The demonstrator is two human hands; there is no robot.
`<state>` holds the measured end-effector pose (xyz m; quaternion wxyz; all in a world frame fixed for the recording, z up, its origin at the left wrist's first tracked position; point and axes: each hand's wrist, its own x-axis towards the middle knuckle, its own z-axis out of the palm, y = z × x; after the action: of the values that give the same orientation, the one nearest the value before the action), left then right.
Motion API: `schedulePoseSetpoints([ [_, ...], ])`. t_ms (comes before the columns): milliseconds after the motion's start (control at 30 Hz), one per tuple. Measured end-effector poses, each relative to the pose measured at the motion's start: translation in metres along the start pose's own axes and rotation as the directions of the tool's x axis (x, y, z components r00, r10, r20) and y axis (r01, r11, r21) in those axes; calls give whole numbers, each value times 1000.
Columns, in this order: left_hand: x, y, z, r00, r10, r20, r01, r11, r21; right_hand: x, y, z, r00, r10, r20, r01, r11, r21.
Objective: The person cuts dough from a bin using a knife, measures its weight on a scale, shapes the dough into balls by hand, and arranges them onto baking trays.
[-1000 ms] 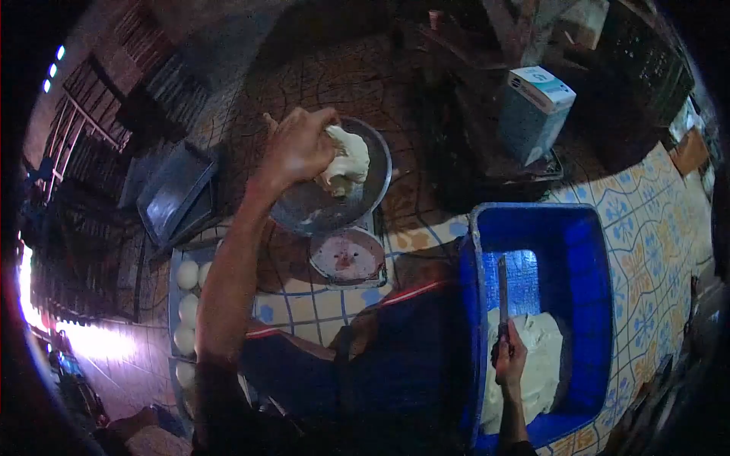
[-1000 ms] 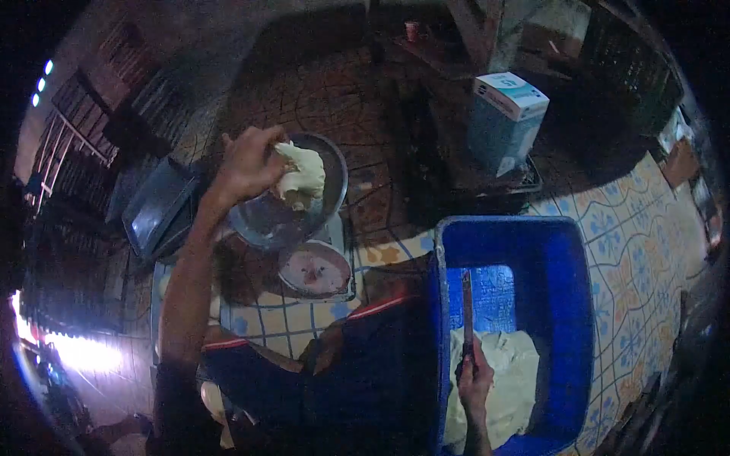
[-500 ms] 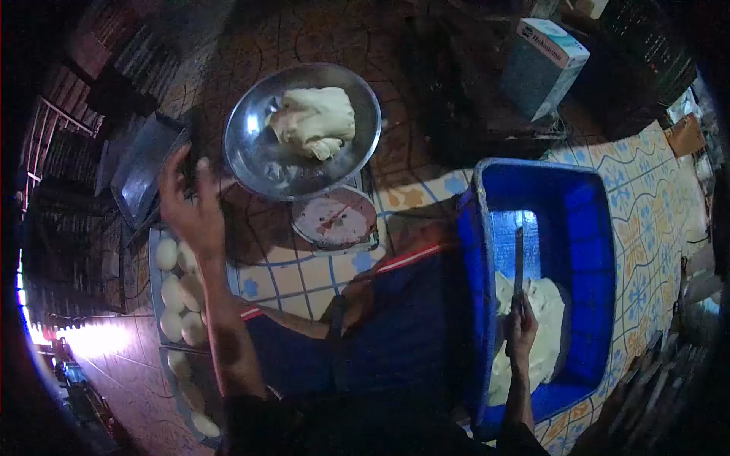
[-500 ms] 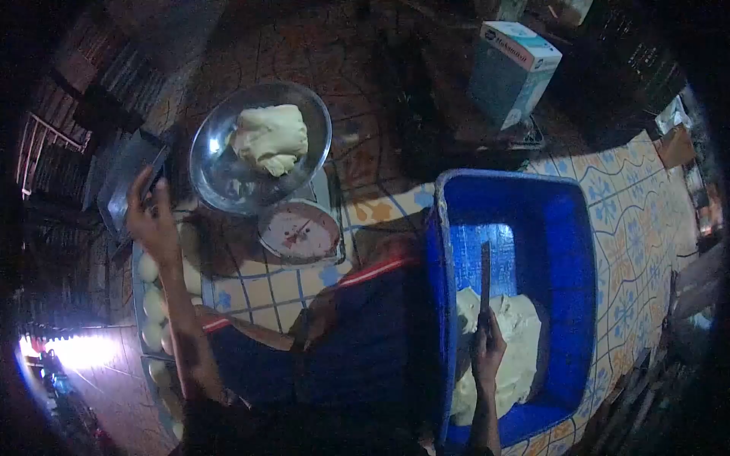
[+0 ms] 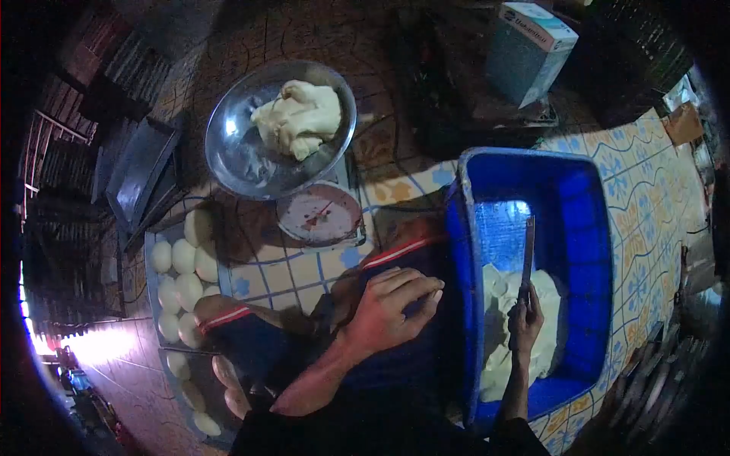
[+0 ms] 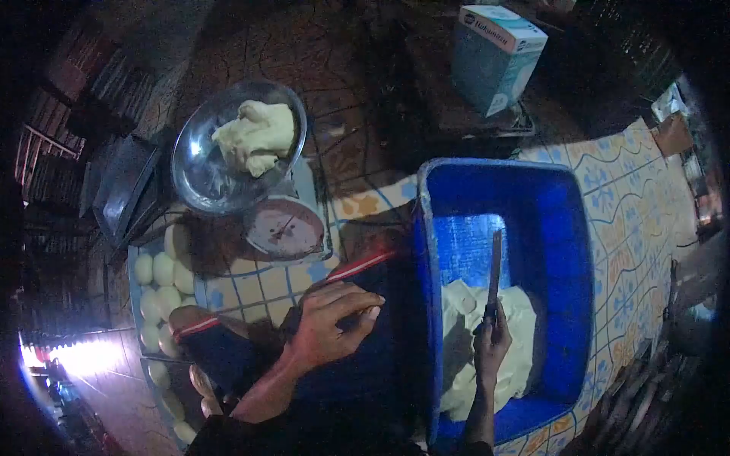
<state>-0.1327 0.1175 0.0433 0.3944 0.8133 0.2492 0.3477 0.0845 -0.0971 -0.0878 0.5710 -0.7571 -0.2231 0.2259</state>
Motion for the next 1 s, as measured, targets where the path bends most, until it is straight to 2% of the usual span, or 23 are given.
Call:
schedulePoseSetpoints([
  [67,6,2,1,997,74,10,-73,996,-44,3,-1,-6,996,-54,-66,45,990,-135],
  [133,3,-4,-17,975,-58,-215,53,998,-26,3,15,-19,995,-55,-79,43,987,-153],
  [200,4,-21,-46,889,-19,-457,57,996,71,8,32,-25,994,37,-107,-44,997,-57],
  [267,18,-24,-83,776,-172,-607,247,968,41,10,32,-22,990,-55,-129,55,998,-2],
  [333,51,-42,-127,805,-36,-592,197,957,211,9,3,-8,993,16,-116,-4,994,111],
  [367,76,-42,-142,839,31,-543,147,948,281,16,-3,0,993,7,-122,-8,1000,-6],
  [400,102,-43,-157,873,94,-480,90,934,346,22,-25,13,993,-2,-114,2,1000,5],
  [467,147,-56,-175,958,-16,-285,141,894,426,36,-99,53,980,-183,82,153,947,282],
  [533,183,-110,-176,979,124,-161,12,756,655,60,-152,98,939,-295,175,264,948,179],
  [567,189,-113,-177,977,147,-153,-12,759,651,65,-181,124,925,-252,285,145,926,348],
  [600,196,-114,-178,997,-30,-75,71,762,643,75,-205,149,919,-123,375,6,955,298],
  [633,204,-113,-178,979,-204,6,152,746,649,96,-201,181,892,-295,342,240,951,194],
  [667,209,-111,-177,983,-182,17,128,747,652,109,-212,216,879,-295,374,162,924,347],
  [733,202,-111,-174,998,-5,-61,42,778,627,131,-234,279,813,-458,360,377,885,274],
  [800,197,-79,-170,995,23,-97,43,778,626,133,-238,329,779,-366,509,172,906,388],
  [900,201,-74,-175,972,141,-190,57,640,766,68,-258,318,764,-348,543,88,890,447],
  [933,202,-70,-179,969,141,-203,68,637,768,53,-237,316,740,-370,563,130,899,419],
  [967,204,-62,-180,953,48,-299,175,717,674,36,-206,315,753,-435,494,326,898,295],
  [1000,203,-59,-178,926,-57,-374,274,782,560,18,-215,295,739,-277,614,114,950,291],
])
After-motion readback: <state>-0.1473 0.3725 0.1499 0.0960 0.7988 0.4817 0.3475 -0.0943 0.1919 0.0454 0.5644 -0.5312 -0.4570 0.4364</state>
